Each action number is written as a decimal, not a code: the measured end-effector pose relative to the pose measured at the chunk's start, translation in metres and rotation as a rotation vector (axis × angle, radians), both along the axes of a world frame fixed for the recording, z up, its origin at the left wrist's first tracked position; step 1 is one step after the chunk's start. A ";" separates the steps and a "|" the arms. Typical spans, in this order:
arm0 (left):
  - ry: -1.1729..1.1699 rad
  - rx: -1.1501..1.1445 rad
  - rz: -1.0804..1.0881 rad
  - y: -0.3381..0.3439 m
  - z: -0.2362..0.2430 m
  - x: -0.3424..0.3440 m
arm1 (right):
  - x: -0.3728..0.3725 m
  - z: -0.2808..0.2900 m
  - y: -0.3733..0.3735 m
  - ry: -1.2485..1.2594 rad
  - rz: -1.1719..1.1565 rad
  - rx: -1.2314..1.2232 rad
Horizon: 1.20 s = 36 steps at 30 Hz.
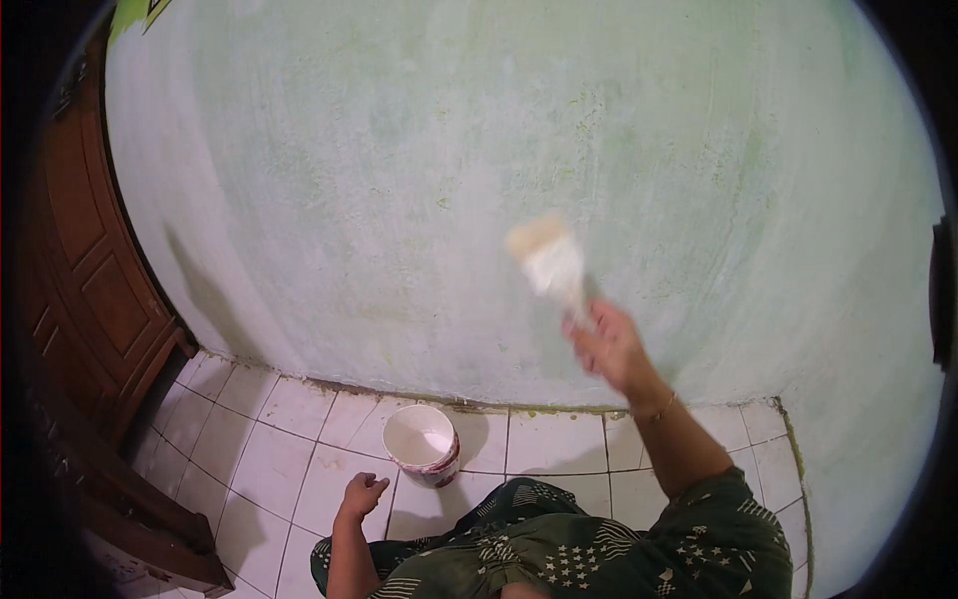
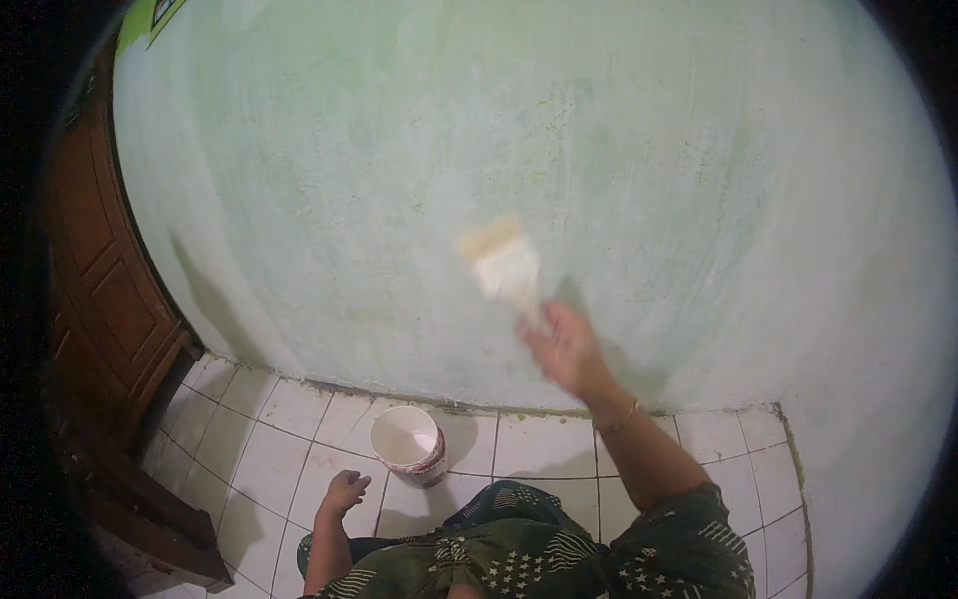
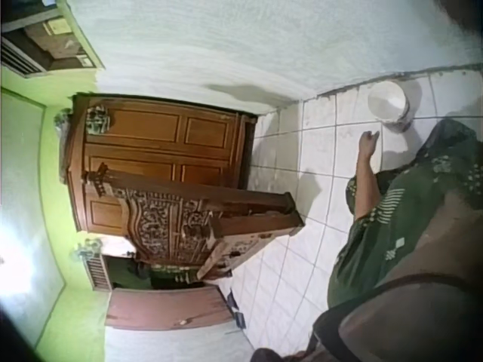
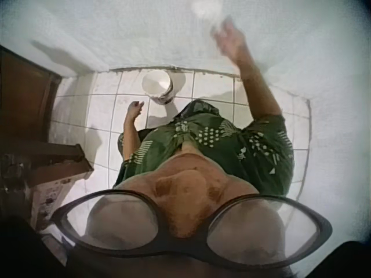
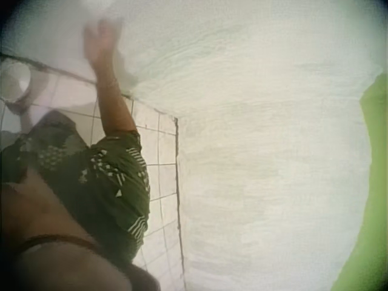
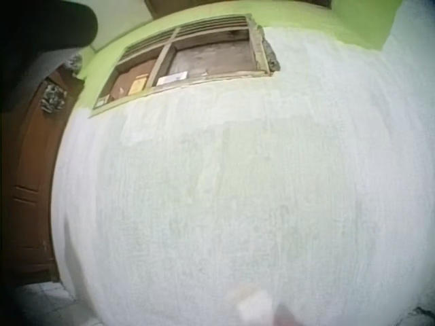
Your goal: The person paints a wall by repeatedly dipping a paintbrush into a bucket of paint and applying the paint onto the wall.
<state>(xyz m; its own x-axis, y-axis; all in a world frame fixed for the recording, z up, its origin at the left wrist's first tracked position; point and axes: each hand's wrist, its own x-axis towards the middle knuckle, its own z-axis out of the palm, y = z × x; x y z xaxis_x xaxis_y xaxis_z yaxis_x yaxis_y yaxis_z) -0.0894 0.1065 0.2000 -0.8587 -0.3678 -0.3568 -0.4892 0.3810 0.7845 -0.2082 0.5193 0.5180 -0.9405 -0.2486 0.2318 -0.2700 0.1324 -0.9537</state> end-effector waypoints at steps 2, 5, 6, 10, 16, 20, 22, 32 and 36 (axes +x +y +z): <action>0.094 0.067 0.037 0.011 0.025 0.009 | -0.025 0.039 0.007 0.493 -0.308 0.187; 0.068 0.107 0.055 0.013 0.028 0.021 | -0.052 0.106 0.007 0.890 -0.708 0.161; 0.053 0.141 0.051 0.015 0.024 0.022 | -0.063 0.123 0.012 0.960 -0.743 0.142; -0.062 0.383 0.205 0.002 -0.018 0.023 | -0.105 0.170 0.025 0.728 -0.838 0.269; -0.180 0.314 0.246 -0.026 -0.047 0.020 | -0.153 0.108 -0.009 0.448 -0.887 0.597; -0.192 0.309 0.168 -0.022 -0.041 0.010 | -0.143 -0.014 -0.003 0.351 -0.790 0.674; -0.196 0.330 0.140 -0.018 -0.032 0.008 | -0.128 -0.072 0.006 0.174 -0.709 0.739; -0.269 0.373 0.182 -0.030 -0.040 0.020 | -0.072 0.073 0.005 0.668 -0.703 0.623; -0.299 0.367 0.150 -0.019 -0.038 0.000 | -0.120 0.179 0.032 1.070 -0.795 0.731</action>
<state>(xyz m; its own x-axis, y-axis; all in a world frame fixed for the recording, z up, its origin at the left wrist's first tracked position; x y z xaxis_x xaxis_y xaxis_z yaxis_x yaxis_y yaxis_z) -0.0896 0.0870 0.1619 -0.6462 -0.2832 -0.7086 -0.7417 0.0144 0.6706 -0.3283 0.5511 0.6969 -0.3557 -0.1330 0.9251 -0.4039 0.9145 -0.0238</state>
